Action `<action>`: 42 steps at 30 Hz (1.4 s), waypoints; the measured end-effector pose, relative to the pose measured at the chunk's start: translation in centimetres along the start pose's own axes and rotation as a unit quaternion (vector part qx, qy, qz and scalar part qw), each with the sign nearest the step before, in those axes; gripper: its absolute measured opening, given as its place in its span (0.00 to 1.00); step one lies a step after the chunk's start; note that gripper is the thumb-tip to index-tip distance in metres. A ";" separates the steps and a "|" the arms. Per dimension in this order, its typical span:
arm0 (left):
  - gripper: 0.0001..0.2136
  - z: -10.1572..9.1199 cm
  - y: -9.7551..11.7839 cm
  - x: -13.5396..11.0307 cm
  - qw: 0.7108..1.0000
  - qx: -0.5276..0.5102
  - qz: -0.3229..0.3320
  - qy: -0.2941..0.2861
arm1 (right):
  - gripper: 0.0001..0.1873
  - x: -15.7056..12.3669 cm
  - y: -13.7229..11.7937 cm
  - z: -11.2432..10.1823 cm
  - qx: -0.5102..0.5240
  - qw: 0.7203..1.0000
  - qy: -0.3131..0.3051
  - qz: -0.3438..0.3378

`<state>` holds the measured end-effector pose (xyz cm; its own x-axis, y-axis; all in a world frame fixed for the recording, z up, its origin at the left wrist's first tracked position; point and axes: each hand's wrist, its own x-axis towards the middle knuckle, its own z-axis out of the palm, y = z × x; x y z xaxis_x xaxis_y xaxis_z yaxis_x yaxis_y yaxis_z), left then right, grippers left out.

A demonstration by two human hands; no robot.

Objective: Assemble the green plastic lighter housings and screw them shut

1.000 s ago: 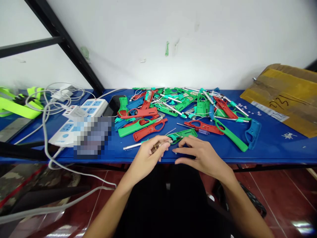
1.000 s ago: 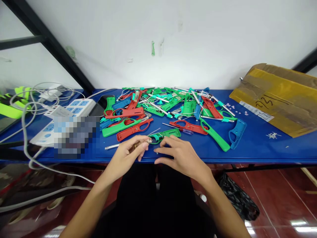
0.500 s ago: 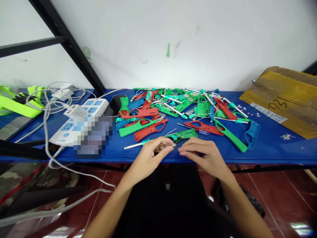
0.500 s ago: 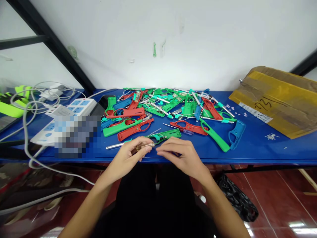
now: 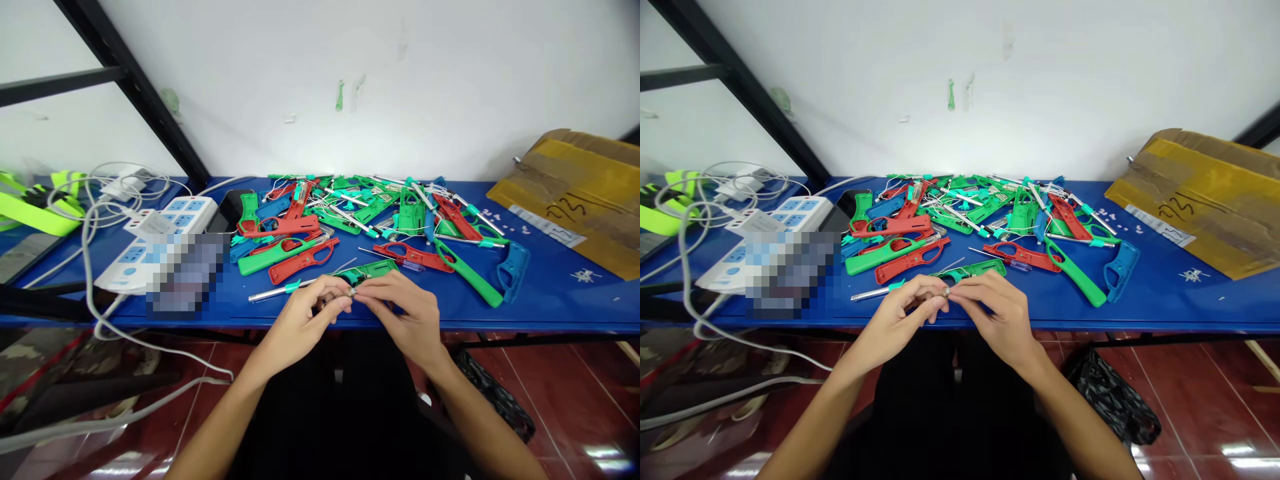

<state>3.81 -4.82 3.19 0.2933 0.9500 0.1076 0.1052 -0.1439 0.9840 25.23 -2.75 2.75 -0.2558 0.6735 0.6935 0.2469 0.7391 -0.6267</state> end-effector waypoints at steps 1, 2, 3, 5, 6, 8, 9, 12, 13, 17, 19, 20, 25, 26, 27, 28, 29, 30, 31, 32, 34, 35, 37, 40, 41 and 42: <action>0.10 0.0 -0.1 0.0 1.000 -0.004 -0.001 -0.003 | 0.12 -0.1 0.1 0.1 -0.007 1.000 0.005 -0.016; 0.10 0.0 -0.1 0.0 1.000 -0.008 -0.001 -0.005 | 0.12 -0.2 0.1 0.1 -0.015 0.999 0.008 -0.030; 0.10 -0.1 -0.2 0.0 1.000 -0.011 -0.001 -0.007 | 0.13 -0.2 0.1 0.2 -0.022 0.999 0.009 -0.042; 0.10 -0.1 -0.4 -0.1 1.000 -0.013 0.002 -0.008 | 0.13 -0.3 0.1 0.2 -0.034 0.998 0.010 -0.056; 0.10 -0.1 -0.5 -0.1 1.000 -0.012 0.004 -0.009 | 0.13 -0.4 0.1 0.2 -0.037 0.997 0.009 -0.060; 0.10 -0.1 -0.7 -0.1 1.000 -0.015 0.010 -0.011 | 0.13 -0.4 0.1 0.2 -0.039 0.997 0.007 -0.066; 0.10 0.0 -0.8 -0.2 1.000 -0.018 0.012 -0.011 | 0.14 -0.4 0.1 0.1 -0.040 0.997 0.006 -0.069; 0.10 0.0 -0.9 -0.3 0.999 -0.025 0.016 -0.012 | 0.14 -0.4 0.0 0.1 -0.052 0.995 0.005 -0.087; 0.10 -0.1 -0.9 -0.3 1.000 -0.024 0.015 -0.013 | 0.14 -0.4 0.0 0.1 -0.057 0.994 0.004 -0.094; 0.10 -0.1 -0.9 -0.3 1.000 -0.014 0.008 -0.017 | 0.13 -0.2 0.1 0.1 -0.051 0.993 0.001 -0.103; 0.10 0.0 -0.8 -0.3 1.000 -0.016 0.008 -0.015 | 0.13 -0.2 0.1 0.0 -0.040 0.994 0.002 -0.097; 0.10 0.0 -0.8 -0.4 1.000 -0.018 0.009 -0.012 | 0.14 -0.2 0.1 -0.1 -0.040 0.995 0.003 -0.096; 0.14 0.4 -0.6 -0.6 0.999 -0.043 0.017 -0.018 | 0.17 -0.6 0.1 -0.5 -0.075 0.987 0.012 -0.141; 0.15 0.5 -0.6 -0.7 0.999 -0.047 0.016 -0.021 | 0.18 -0.7 0.1 -0.5 -0.088 0.985 0.019 -0.148; 0.15 0.5 -0.6 -0.7 0.998 -0.050 0.015 -0.022 | 0.19 -0.8 0.1 -0.5 -0.100 0.983 0.025 -0.153; 0.16 0.5 -0.7 -0.8 0.998 -0.053 0.016 -0.023 | 0.20 -1.0 0.1 -0.4 -0.109 0.981 0.030 -0.155; 0.16 0.5 -0.7 -0.8 0.998 -0.055 0.016 -0.023 | 0.21 -1.1 0.1 -0.4 -0.114 0.980 0.031 -0.158; 0.16 0.5 -0.7 -0.8 0.998 -0.057 0.016 -0.022 | 0.22 -1.2 0.2 -0.3 -0.113 0.980 0.029 -0.160; 0.16 0.5 -0.7 -0.8 0.998 -0.056 0.016 -0.021 | 0.23 -1.4 0.2 -0.3 -0.109 0.980 0.023 -0.162; 0.16 0.5 -0.7 -0.8 0.998 -0.053 0.014 -0.019 | 0.24 -1.4 0.2 -0.2 -0.105 0.981 0.017 -0.164; 0.14 0.5 -0.7 -0.9 0.999 -0.043 0.010 -0.014 | 0.26 -1.5 0.3 -0.2 -0.104 0.981 0.005 -0.165; 0.13 0.5 -0.7 -0.9 0.999 -0.036 0.008 -0.011 | 0.26 -1.5 0.3 -0.2 -0.106 0.981 0.001 -0.162; 0.12 0.5 -0.7 -0.8 1.000 -0.026 0.008 -0.005 | 0.26 -1.4 0.2 -0.2 -0.107 0.983 -0.008 -0.150; 0.11 0.6 -0.9 -0.8 1.000 -0.016 0.016 0.005 | 0.27 -1.2 0.1 -0.1 -0.099 0.986 -0.012 -0.133; 0.11 0.6 -1.0 -0.8 1.000 -0.012 0.019 0.012 | 0.27 -1.1 0.1 0.0 -0.098 0.986 -0.013 -0.132; 0.10 0.7 -1.1 -0.8 0.999 -0.009 0.023 0.020 | 0.27 -1.0 0.0 0.0 -0.097 0.986 -0.012 -0.132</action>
<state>4.10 -5.58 1.91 0.2589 0.9528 0.1587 0.0751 -0.1836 0.9801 25.48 -3.42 1.99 -0.3573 0.4597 0.8130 0.3418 0.8745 -0.3442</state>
